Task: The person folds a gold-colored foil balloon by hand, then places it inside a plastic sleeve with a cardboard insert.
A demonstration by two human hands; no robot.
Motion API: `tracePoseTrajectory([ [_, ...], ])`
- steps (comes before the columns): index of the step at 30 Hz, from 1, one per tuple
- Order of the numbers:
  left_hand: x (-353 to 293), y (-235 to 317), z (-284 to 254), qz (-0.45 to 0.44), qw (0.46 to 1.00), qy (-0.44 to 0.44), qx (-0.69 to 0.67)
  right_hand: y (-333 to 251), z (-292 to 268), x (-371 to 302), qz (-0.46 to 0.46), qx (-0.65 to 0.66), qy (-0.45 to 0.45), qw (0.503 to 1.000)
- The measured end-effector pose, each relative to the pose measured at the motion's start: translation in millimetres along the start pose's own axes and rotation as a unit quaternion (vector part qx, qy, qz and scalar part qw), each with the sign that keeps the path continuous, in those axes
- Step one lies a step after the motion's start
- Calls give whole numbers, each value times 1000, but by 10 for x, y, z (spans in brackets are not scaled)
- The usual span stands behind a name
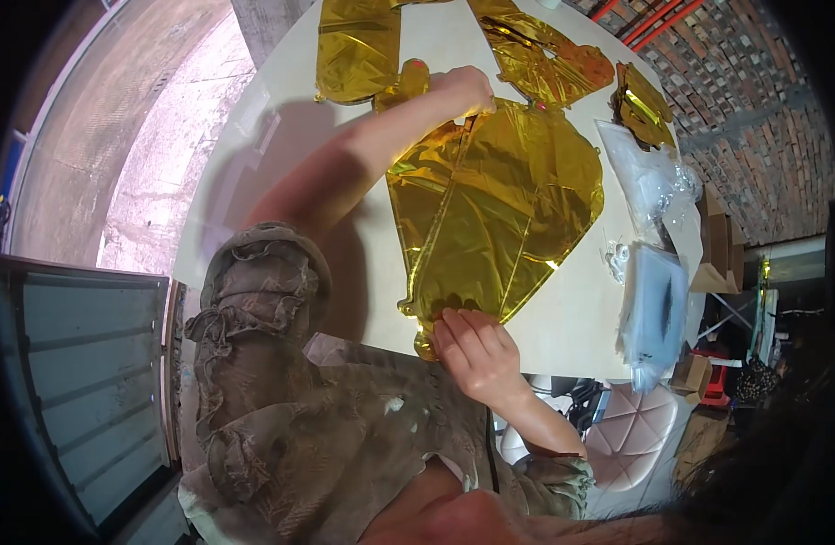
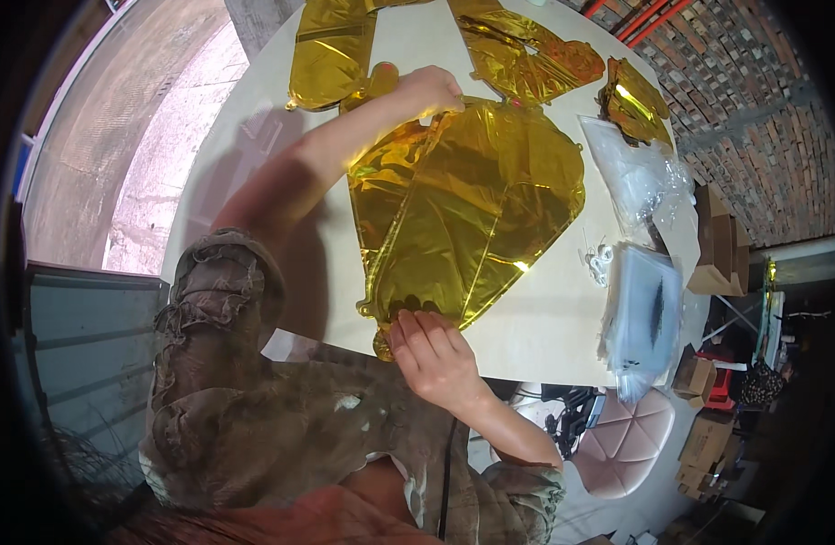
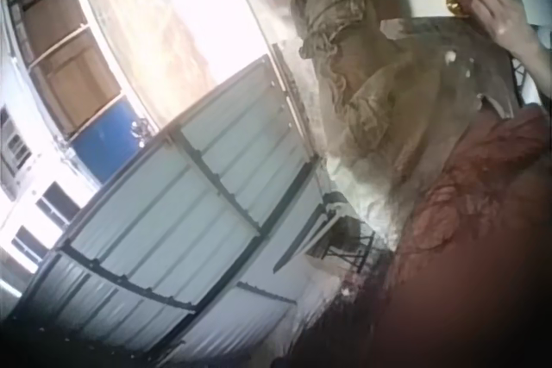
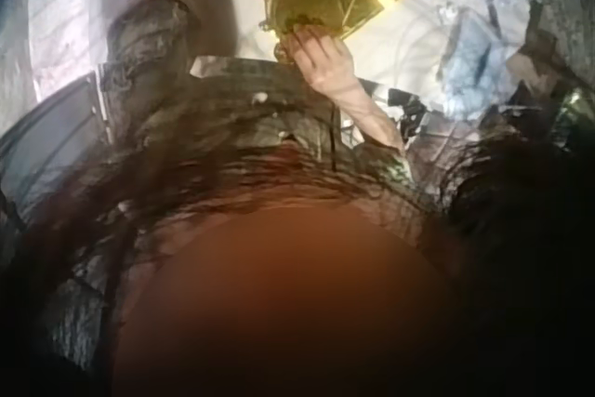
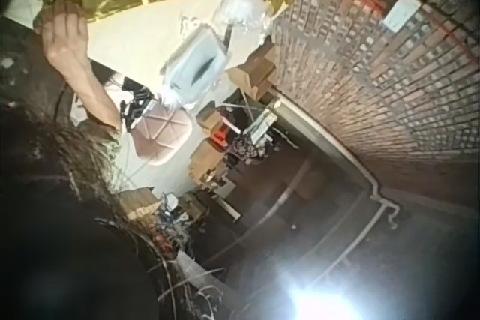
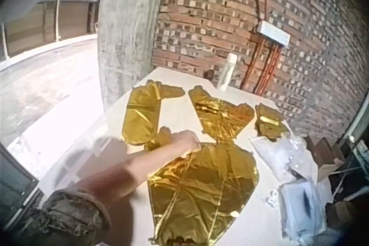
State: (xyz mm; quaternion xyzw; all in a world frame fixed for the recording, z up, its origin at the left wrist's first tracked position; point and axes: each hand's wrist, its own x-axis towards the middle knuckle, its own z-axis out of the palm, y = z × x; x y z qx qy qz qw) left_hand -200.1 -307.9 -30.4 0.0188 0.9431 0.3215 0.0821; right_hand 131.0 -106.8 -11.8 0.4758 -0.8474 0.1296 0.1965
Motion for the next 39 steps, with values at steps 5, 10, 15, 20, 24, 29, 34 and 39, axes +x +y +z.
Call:
tracePoseTrajectory([
  [5,10,-16,-1,-9,1000,-4,1,7,12,-16,7,22,-13,1000],
  [10,-4,-15,3,-8,1000,3,-15,18,29,-24,11,31,-20,999],
  [15,12,-30,8,-21,1000,10,-21,-6,61,1,32,42,4,999],
  [20,15,-14,-4,-4,1000,19,-18,36,-5,64,36,82,12,996],
  [24,-25,-61,-19,21,996,67,-48,145,-16,203,30,110,-3,993],
  [29,-335,-232,-392,44,987,141,-60,275,-93,194,51,138,-11,989],
  [34,-815,-535,-844,-9,980,97,172,607,-222,292,31,84,-37,995],
  [39,-1193,-663,-800,-53,980,20,192,838,-91,344,13,82,-81,993],
])
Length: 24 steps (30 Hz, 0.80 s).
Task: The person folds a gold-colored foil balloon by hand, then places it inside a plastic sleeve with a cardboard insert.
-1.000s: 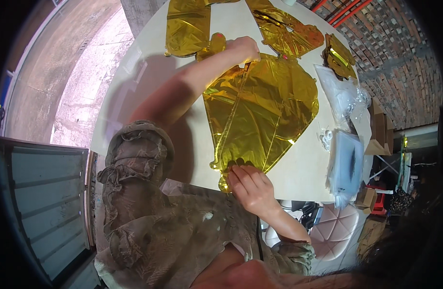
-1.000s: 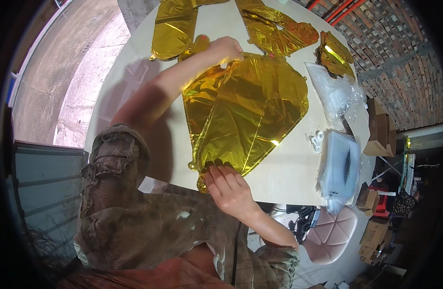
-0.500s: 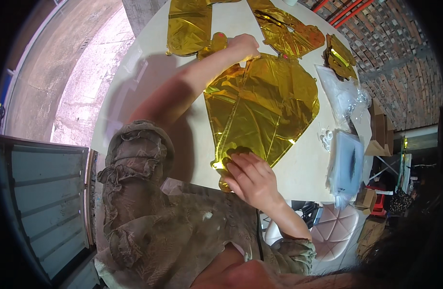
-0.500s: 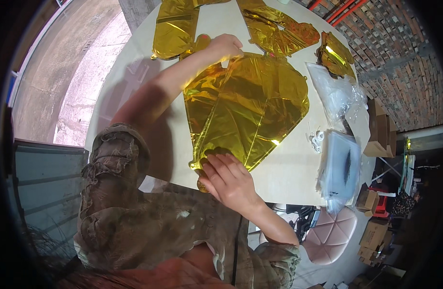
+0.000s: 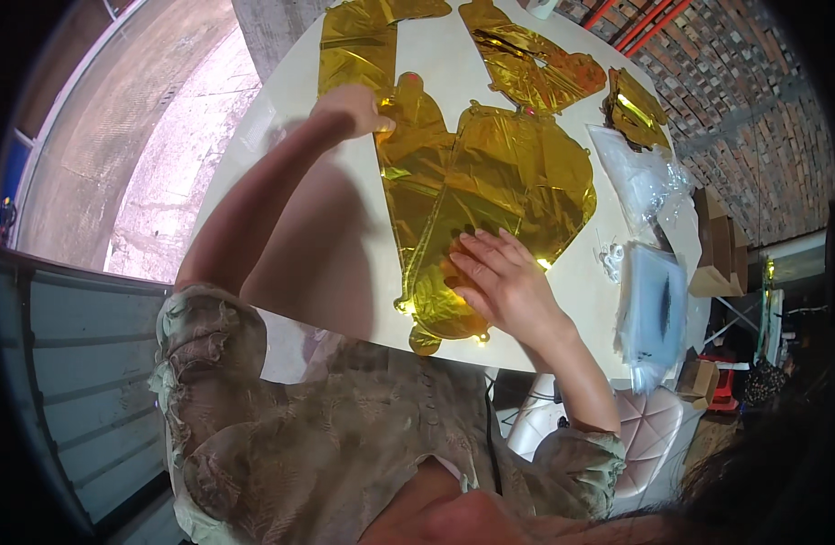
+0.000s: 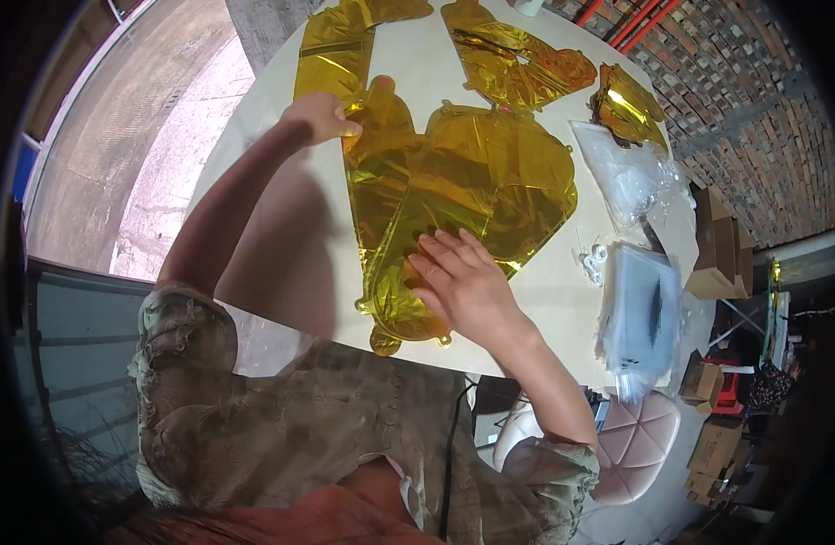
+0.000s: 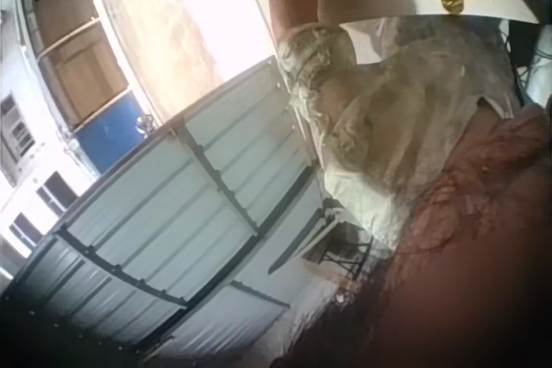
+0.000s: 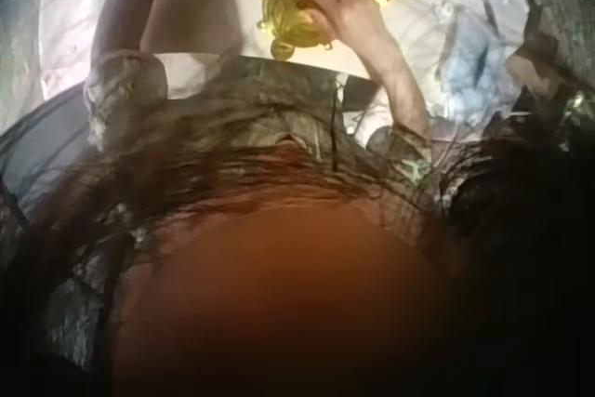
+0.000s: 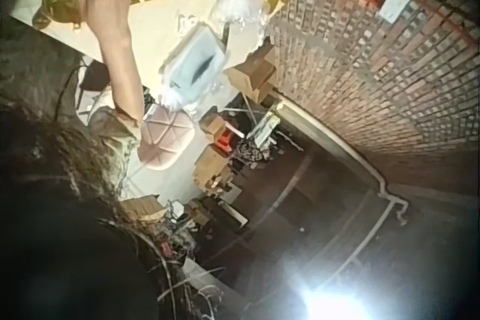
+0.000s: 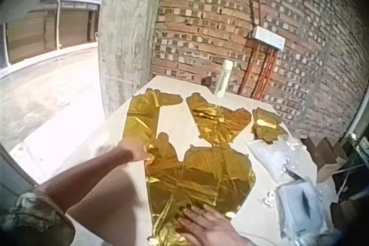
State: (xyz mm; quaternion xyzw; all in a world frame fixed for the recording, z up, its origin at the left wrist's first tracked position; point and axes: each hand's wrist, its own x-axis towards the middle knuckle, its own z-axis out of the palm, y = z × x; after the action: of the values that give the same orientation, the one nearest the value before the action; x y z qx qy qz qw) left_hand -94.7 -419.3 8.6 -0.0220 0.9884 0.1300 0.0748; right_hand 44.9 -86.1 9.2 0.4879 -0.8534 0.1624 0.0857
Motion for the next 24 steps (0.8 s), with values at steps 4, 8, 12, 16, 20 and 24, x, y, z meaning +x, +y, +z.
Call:
tracePoseTrajectory([
  [4,-114,-121,185,-51,996,65,-41,40,88,-20,-4,26,-32,999],
  [8,-60,-115,198,-96,982,18,-160,41,144,-48,-10,26,-37,999],
  [12,-74,-60,238,-107,962,17,-252,42,156,-34,-7,30,-37,999],
  [16,-70,-110,365,-84,945,55,-311,32,159,-21,-14,32,-37,999],
  [20,-74,-94,451,-39,898,95,-428,1,126,6,-10,42,-35,998],
  [24,-110,73,368,-30,877,114,-466,18,133,-5,-18,69,-60,996],
])
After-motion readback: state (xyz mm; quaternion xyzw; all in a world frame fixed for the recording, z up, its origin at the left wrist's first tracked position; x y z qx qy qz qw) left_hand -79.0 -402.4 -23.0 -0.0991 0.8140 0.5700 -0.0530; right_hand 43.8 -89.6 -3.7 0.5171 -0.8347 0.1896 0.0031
